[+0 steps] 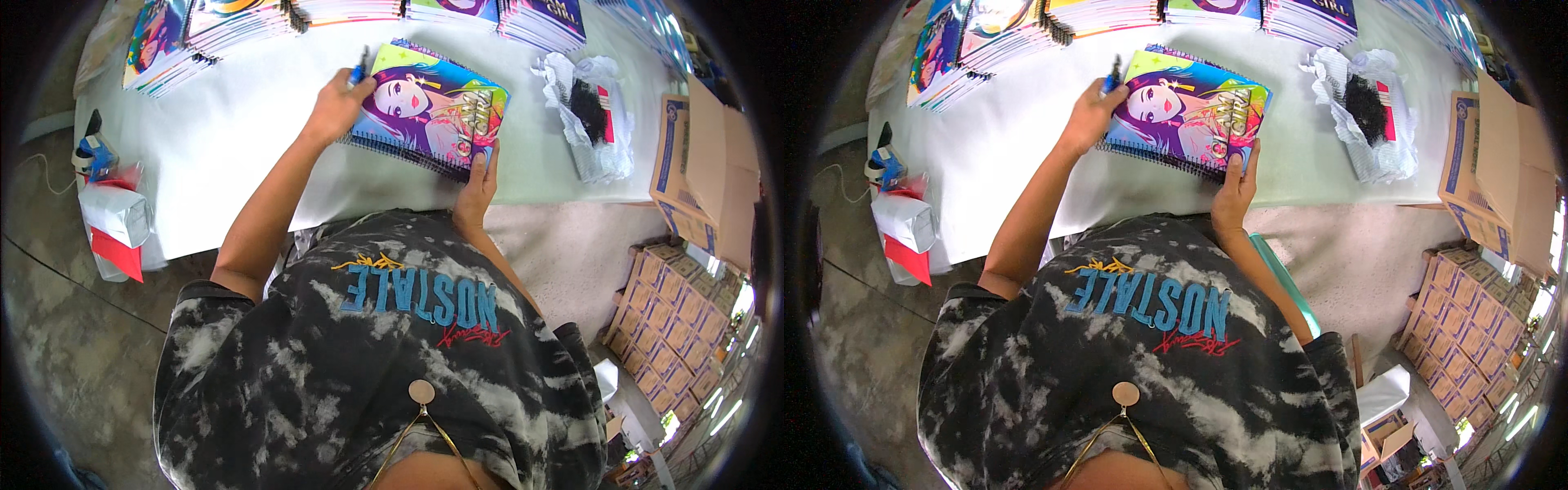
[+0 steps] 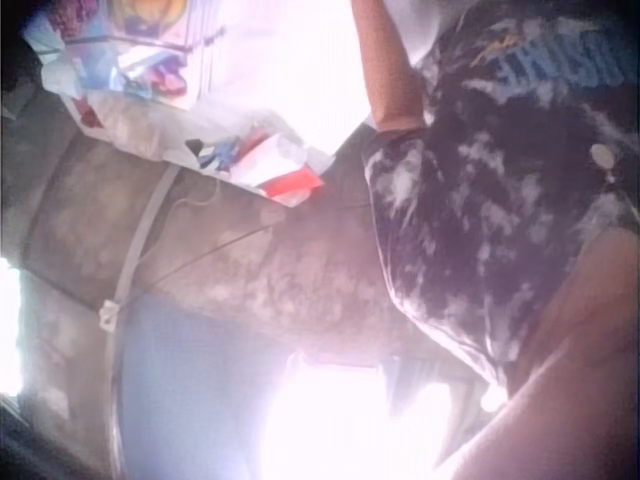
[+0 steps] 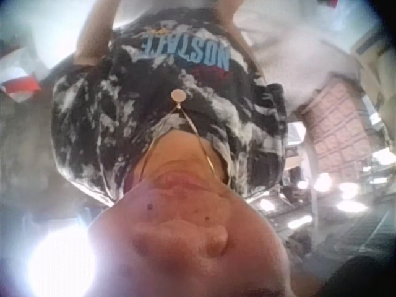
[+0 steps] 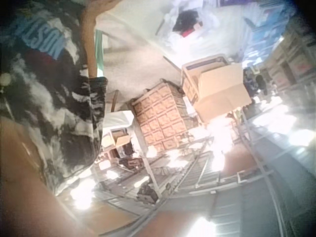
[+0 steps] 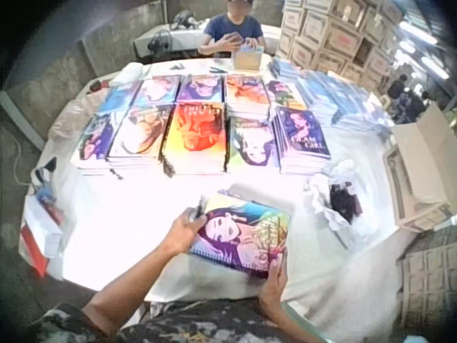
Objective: The person staples the spiral binding of notebooks using a handheld stapler, then places each notebook into a clear plastic bag and seals it with tape. The person repeats this process for several notebooks on a white table.
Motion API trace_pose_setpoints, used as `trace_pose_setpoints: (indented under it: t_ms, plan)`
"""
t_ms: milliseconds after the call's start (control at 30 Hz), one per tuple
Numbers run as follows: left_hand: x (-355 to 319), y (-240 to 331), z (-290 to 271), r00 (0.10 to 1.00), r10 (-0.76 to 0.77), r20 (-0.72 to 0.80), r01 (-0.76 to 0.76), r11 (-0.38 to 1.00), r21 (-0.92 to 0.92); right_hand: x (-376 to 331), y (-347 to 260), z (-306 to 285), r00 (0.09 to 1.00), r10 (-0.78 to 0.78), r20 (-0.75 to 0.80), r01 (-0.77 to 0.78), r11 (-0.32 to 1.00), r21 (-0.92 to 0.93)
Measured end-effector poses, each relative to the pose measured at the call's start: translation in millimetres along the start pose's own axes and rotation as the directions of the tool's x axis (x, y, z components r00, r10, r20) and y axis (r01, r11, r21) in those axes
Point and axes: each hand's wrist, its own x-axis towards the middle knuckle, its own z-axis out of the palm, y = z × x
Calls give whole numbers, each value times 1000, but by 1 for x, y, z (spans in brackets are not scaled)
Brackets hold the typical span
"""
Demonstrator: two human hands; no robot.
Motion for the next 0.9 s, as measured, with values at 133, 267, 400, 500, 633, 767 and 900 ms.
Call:
trace_pose_setpoints:
  t_ms: [133,267,400,500,633,767,900]
  plan:
    - [-1,-8,-29,941,-42,-335,-64,952,-300,15,-27,6,904,-425,37,390,789,-475]
    - [-47,-11,-49,911,-274,-309,86,858,-506,79,-79,33,787,-407,463,573,761,-305]
    - [-104,-16,-18,915,-399,59,349,710,-612,159,-67,76,763,-58,644,448,765,-462]
    - [-126,-18,15,876,-424,231,464,606,-646,185,-52,100,550,378,745,373,686,-624]
    - [-106,-27,54,937,-348,-16,249,703,-666,188,-43,107,546,347,763,550,538,-639]
    - [-93,-19,62,947,-249,-204,88,811,-578,177,-49,100,563,353,747,579,477,-662]
    - [-98,-34,50,928,-362,-85,222,725,-652,186,-37,88,568,307,764,564,531,-633]
